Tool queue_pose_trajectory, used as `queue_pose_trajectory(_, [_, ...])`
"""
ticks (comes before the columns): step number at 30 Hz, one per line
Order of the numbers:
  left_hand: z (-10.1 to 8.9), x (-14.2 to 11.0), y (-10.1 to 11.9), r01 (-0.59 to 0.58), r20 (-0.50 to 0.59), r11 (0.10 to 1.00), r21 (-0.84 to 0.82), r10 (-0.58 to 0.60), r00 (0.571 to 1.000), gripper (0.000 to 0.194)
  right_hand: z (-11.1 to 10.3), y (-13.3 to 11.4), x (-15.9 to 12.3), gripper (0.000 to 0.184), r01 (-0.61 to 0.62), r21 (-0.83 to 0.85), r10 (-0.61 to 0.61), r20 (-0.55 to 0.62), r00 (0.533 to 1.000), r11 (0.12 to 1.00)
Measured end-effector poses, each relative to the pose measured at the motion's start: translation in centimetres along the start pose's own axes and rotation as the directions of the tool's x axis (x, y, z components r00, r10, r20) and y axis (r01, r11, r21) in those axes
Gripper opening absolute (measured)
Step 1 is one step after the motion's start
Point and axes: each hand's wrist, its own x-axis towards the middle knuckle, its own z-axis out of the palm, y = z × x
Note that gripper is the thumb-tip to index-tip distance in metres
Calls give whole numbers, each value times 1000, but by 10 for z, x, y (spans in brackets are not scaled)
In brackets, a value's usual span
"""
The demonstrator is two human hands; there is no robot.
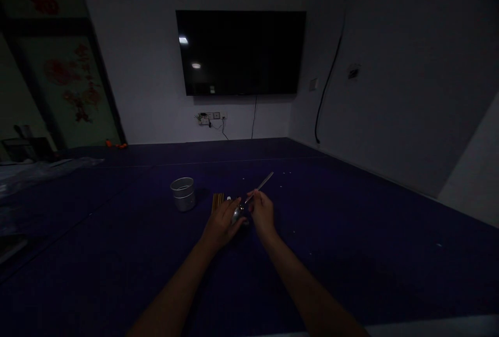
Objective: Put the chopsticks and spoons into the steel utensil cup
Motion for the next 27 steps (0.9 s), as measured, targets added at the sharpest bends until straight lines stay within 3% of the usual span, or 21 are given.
queue_pose_trajectory(7, [1, -3, -2, -40, 64, 999, -17, 41, 997, 27, -2, 12, 8, 53, -47, 38, 47, -18, 999, 998])
queue_pose_trajectory(12, [5, -4, -3, -100, 25, 992, 75, 99, 995, 25, 4, 14, 5, 48, -49, 24, 47, 88, 995, 999])
queue_pose_trajectory(16, [4, -4, -5, -64, 55, 988, 143, 57, 997, 26, 12, 22, 2, 47, -112, 22, 107, 175, 979, 993])
queue_pose_trajectory(19, [-2, -1, -6, -21, 132, 991, 131, 4, 991, 24, 12, 29, 0, 42, -94, -65, 103, 150, 983, 993])
queue_pose_trajectory(22, [-8, 3, -7, 70, 165, 974, 214, -106, 980, 27, 4, 30, 2, 36, -1, -229, 24, 95, 995, 973])
queue_pose_trajectory(27, [-13, 5, -9, 150, 204, 939, 311, -220, 954, 34, -18, 23, 10, 30, 60, -516, -20, 83, 996, 855])
